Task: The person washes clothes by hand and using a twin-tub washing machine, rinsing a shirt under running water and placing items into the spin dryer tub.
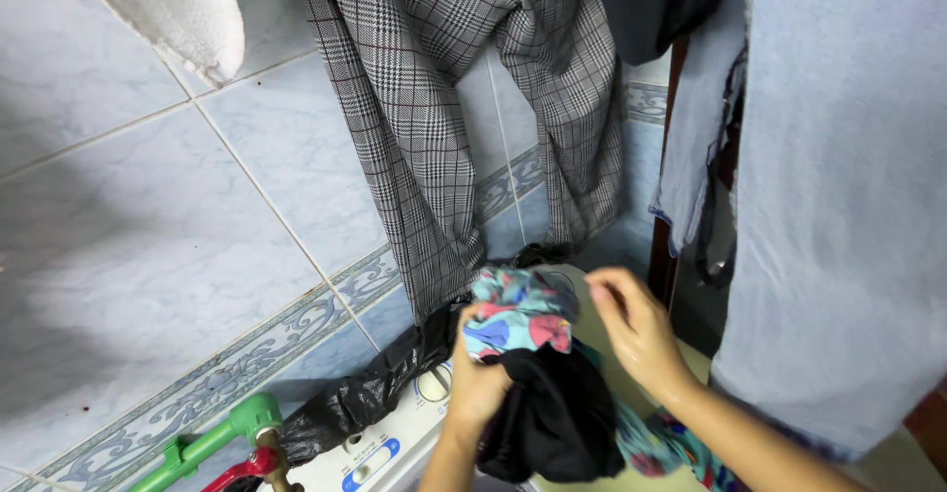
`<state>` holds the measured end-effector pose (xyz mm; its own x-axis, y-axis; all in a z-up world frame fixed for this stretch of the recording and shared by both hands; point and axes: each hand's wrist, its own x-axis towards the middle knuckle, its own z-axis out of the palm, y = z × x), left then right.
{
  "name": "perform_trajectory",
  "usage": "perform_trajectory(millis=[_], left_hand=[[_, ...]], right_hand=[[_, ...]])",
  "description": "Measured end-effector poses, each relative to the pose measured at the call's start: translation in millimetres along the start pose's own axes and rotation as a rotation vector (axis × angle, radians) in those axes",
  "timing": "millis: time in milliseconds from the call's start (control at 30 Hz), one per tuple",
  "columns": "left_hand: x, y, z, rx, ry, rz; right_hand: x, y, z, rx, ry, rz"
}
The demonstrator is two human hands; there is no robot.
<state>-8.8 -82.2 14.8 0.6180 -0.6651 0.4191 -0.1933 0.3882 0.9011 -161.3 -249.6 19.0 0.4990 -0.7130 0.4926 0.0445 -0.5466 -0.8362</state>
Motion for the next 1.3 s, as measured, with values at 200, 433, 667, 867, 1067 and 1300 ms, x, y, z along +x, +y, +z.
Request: perform_trajectory(millis=[200,433,667,867,1067,1300], left_hand=[[12.5,79.4,-9.9,0.096,0.001,0.121],[20.5,139.2,-8.0,0.082,-0.051,0.277],[14.1,153.3,-10.8,0.139,-0.045,0.325],[2.2,144.3,-6.2,0.124,-0.043,0.315],[-10.7,141.3,13.6,0.111,-0.025,0.288],[-19.7,139.9,42.6,0.171,-0.024,0.302]], right_hand=[[-89.0,177.0,-22.5,-0.712,-0.334,0.525],[-139.1,228.5,-20.6,-0.410,0.267,1.298],[-143.9,255.5,-15.5,-0.163,0.243,1.411],[-139.1,259.6,-1.9,-0.184,0.373,1.366],[-132.2,255.7,4.9,-0.131,0.332,1.270],[-126.3,230.4,6.8,0.013,0.315,1.210]])
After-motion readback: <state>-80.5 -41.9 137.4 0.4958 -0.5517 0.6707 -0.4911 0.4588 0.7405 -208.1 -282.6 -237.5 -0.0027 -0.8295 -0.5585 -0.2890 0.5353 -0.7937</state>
